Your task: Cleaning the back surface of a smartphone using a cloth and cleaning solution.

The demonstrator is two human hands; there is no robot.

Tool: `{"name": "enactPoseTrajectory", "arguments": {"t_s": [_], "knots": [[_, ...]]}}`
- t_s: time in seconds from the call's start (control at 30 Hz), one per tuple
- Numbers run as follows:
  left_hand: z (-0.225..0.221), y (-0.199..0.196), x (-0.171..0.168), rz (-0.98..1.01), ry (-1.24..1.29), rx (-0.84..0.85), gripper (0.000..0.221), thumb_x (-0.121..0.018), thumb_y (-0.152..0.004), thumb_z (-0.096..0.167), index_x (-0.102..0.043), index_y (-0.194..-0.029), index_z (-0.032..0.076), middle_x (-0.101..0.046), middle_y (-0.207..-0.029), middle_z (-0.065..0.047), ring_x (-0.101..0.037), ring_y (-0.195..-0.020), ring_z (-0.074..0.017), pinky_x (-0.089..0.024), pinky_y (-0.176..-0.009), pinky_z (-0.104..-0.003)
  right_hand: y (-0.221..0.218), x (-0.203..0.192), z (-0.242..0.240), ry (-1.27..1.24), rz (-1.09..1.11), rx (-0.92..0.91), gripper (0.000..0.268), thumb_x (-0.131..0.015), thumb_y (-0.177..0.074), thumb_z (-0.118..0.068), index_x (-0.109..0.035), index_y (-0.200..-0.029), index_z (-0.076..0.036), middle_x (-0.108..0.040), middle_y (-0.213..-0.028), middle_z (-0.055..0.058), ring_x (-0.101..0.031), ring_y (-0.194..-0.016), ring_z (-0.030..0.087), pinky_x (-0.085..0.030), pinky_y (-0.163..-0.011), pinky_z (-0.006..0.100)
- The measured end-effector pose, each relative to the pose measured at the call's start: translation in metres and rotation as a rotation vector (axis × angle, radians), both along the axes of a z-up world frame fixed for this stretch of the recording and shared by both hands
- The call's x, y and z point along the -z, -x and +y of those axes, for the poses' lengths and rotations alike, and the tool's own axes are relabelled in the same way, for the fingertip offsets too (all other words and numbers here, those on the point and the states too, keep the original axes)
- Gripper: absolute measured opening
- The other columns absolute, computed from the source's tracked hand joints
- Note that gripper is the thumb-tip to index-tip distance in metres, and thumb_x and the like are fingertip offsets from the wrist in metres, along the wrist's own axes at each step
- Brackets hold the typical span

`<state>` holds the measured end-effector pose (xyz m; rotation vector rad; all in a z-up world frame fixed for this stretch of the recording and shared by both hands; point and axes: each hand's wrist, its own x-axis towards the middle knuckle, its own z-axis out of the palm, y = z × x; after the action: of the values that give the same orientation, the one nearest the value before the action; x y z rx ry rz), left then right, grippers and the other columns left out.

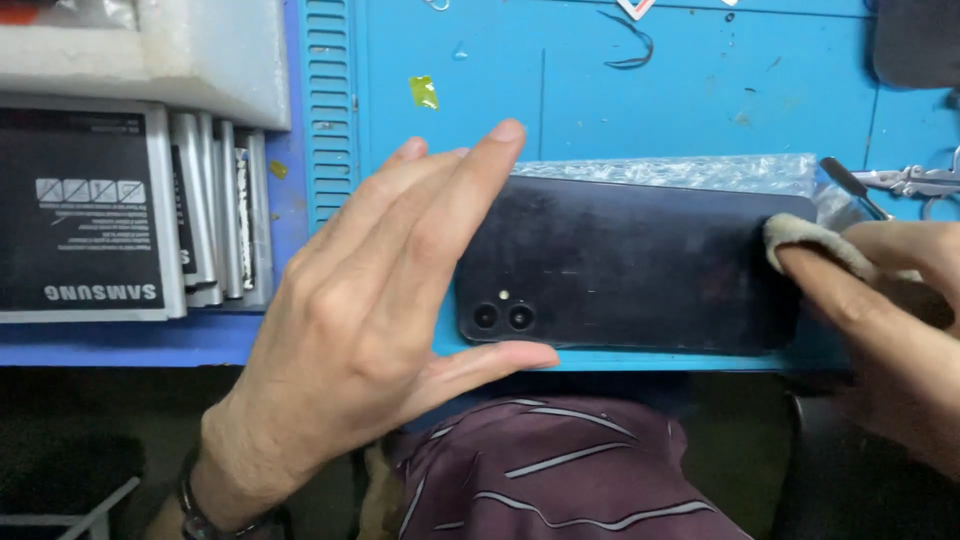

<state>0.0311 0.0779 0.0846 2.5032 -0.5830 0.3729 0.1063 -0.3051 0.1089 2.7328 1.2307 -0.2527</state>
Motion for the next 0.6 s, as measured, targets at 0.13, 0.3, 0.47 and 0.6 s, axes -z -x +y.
{"name": "enactPoseTrajectory", "arguments": {"t_s": [0.13, 0.3, 0.47, 0.6], "knots": [[0.006, 0.011, 0.013, 0.029, 0.066, -0.030, 0.118, -0.105, -0.101, 0.063, -0.030, -0.159, -0.007, -0.049, -0.170, -0.015, -0.076, -0.152, -0.0365, -0.062, -0.136, -0.057, 0.002, -0.003, 0.036, -0.106, 0.090, 0.045, 0.099, -0.079, -0.065, -0.002, -0.054, -0.160, 0.002, -0.054, -0.145, 0.027, -0.063, -0.129, 0.040, -0.054, -0.108, 0.046], [0.005, 0.012, 0.010, 0.089, 0.126, -0.015, 0.118, -0.107, -0.099, 0.053, -0.026, -0.159, -0.009, -0.042, -0.173, -0.017, -0.075, -0.156, -0.0336, -0.054, -0.140, -0.051, -0.014, -0.030, 0.126, -0.079, -0.076, -0.354, 0.058, -0.054, -0.095, -0.005, -0.061, -0.152, -0.010, -0.065, -0.141, 0.000, -0.075, -0.114, 0.021, -0.059, -0.057, 0.037], [0.006, 0.012, 0.015, 0.059, 0.107, -0.026, 0.130, -0.114, -0.092, 0.058, -0.025, -0.159, -0.008, -0.043, -0.174, -0.014, -0.074, -0.151, -0.0355, -0.059, -0.136, -0.051, -0.011, -0.020, 0.075, -0.155, 0.052, -0.230, 0.109, -0.085, -0.064, -0.059, -0.059, -0.151, 0.002, -0.058, -0.137, 0.017, -0.067, -0.118, 0.033, -0.057, -0.093, 0.042], [0.009, 0.010, 0.012, 0.074, 0.121, -0.008, 0.136, -0.119, -0.085, 0.059, -0.027, -0.160, -0.007, -0.043, -0.174, -0.010, -0.068, -0.146, -0.0310, -0.060, -0.138, -0.052, 0.001, -0.014, 0.077, -0.246, 0.072, 0.013, 0.100, -0.096, -0.065, -0.038, -0.069, -0.148, 0.009, -0.060, -0.121, 0.025, -0.064, -0.104, 0.043, -0.050, -0.096, 0.045]]}}
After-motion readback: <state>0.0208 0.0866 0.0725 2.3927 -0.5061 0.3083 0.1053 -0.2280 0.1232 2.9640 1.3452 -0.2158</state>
